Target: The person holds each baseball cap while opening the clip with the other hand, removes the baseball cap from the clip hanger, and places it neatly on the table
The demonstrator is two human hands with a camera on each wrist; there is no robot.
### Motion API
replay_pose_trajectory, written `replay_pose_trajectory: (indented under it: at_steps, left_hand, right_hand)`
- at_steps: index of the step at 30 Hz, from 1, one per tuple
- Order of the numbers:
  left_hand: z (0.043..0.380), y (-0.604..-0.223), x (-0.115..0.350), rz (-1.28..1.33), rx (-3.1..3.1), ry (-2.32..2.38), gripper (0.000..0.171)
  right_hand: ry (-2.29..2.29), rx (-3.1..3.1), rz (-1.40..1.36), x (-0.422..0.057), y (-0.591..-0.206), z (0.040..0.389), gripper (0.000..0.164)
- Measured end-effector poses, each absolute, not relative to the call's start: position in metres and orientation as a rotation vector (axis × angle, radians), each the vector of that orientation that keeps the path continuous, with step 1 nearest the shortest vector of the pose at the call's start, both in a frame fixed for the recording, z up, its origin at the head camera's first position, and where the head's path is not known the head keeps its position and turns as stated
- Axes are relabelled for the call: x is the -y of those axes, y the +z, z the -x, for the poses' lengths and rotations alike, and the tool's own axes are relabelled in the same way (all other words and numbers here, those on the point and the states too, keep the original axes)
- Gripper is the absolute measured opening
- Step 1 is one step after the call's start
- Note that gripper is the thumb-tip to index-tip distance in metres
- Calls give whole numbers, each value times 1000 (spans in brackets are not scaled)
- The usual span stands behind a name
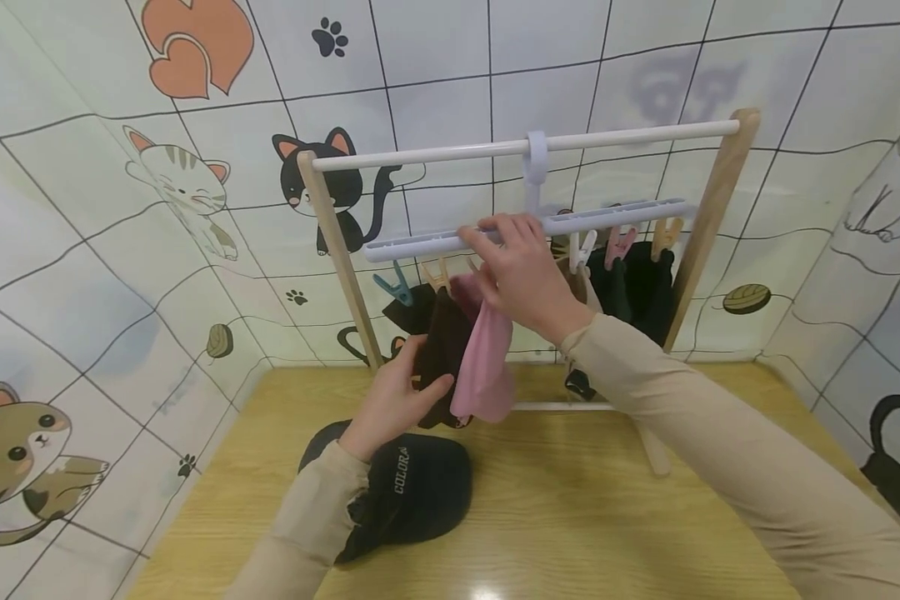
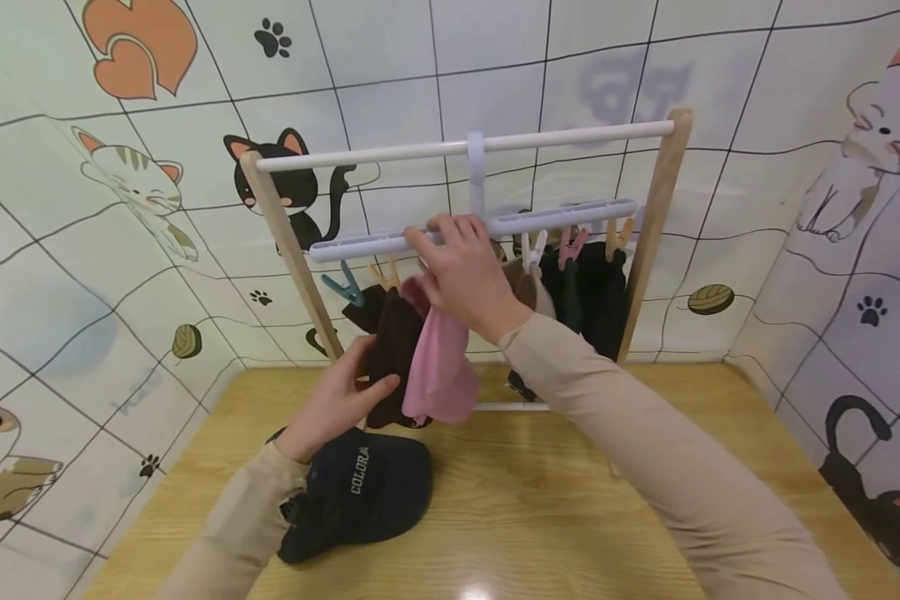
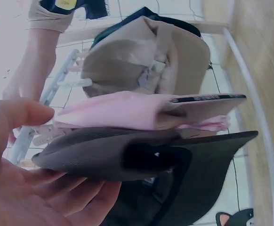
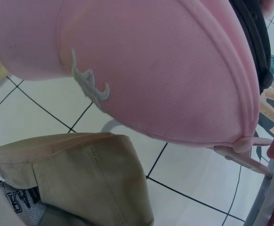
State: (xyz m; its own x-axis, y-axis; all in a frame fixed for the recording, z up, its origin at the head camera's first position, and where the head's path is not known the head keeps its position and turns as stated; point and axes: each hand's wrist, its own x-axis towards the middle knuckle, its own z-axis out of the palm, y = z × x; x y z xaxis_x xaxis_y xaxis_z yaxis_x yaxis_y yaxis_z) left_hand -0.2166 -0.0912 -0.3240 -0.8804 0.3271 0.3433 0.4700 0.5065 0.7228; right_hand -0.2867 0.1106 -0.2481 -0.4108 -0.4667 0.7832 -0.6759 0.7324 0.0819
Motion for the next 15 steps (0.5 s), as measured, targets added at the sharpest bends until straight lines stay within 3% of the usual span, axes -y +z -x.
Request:
replay_pose_trajectory:
  at_steps: [15]
  left_hand:
    - [235, -312, 76, 486, 2643, -1299, 42]
  right_hand:
    - [264, 2091, -858, -105, -251, 291, 41]
